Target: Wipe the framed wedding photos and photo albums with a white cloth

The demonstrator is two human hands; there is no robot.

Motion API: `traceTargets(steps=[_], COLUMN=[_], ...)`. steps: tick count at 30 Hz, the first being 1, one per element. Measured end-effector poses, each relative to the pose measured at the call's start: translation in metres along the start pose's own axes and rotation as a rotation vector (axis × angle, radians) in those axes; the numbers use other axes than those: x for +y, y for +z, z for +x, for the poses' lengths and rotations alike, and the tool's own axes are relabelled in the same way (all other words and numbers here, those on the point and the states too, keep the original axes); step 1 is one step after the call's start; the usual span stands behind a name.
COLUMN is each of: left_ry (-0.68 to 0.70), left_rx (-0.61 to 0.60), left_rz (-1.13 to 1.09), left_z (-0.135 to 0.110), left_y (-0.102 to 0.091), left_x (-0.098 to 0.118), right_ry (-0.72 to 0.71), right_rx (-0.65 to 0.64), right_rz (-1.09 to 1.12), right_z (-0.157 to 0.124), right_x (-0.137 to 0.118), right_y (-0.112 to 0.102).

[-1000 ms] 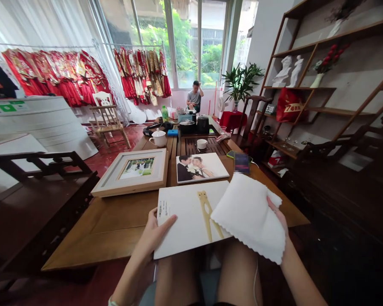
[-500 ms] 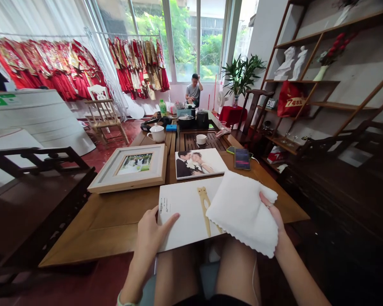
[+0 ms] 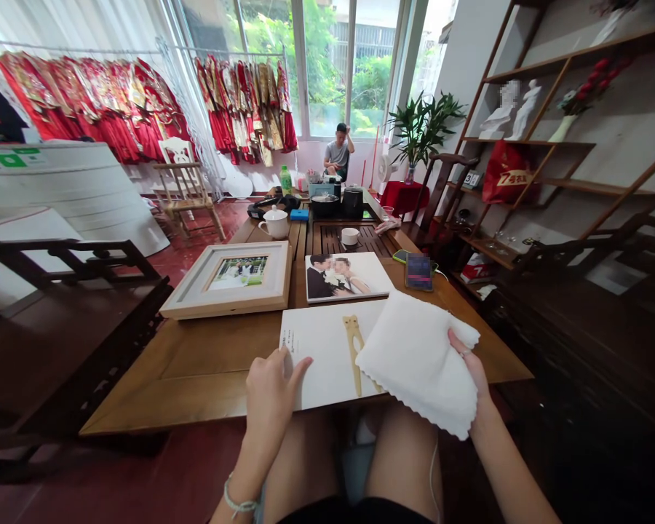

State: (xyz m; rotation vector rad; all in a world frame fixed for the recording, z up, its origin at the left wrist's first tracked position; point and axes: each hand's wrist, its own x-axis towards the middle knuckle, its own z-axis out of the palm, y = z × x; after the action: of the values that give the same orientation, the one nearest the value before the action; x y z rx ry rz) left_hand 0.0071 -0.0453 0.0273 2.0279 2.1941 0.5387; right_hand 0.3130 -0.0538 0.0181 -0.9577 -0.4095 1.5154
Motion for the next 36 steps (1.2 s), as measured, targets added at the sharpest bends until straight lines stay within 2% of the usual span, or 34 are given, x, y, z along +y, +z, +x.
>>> traceTargets(steps=[5, 10, 13, 16, 20, 24, 29, 36], left_ry=[0.062, 0.105, 0.227, 0.368, 0.457, 0.500, 0.516, 0.552], left_rx=[0.026, 0.034, 0.031, -0.037, -0.123, -0.177, -0.181, -0.189], left_rz=[0.002, -0.158, -0.227, -0.300, -0.359, -0.308, -0.241, -0.254], left_z=[-0.005, 0.000, 0.006, 0.011, 0.017, 0.025, 0.035, 0.043], left_y=[0.000, 0.011, 0.020, 0.025, 0.023, 0.018, 0.017, 0.021], left_x=[-0.004, -0.019, -0.029, -0.034, -0.032, -0.025, -0.019, -0.021], right_ry=[0.027, 0.057, 0.063, 0.034, 0.021, 0.018, 0.005, 0.043], right_rx=[0.022, 0.040, 0.049, 0.058, 0.041, 0.010, -0.008, 0.073], right_rz=[0.028, 0.098, 0.129, 0.141, 0.134, 0.102, 0.063, 0.075], right_z=[0.000, 0.003, 0.004, 0.005, 0.009, 0.013, 0.012, 0.010], right_x=[-0.002, -0.004, -0.005, -0.003, -0.001, 0.000, -0.003, -0.006], right_y=[0.002, 0.001, 0.001, 0.001, -0.003, -0.007, -0.004, 0.003])
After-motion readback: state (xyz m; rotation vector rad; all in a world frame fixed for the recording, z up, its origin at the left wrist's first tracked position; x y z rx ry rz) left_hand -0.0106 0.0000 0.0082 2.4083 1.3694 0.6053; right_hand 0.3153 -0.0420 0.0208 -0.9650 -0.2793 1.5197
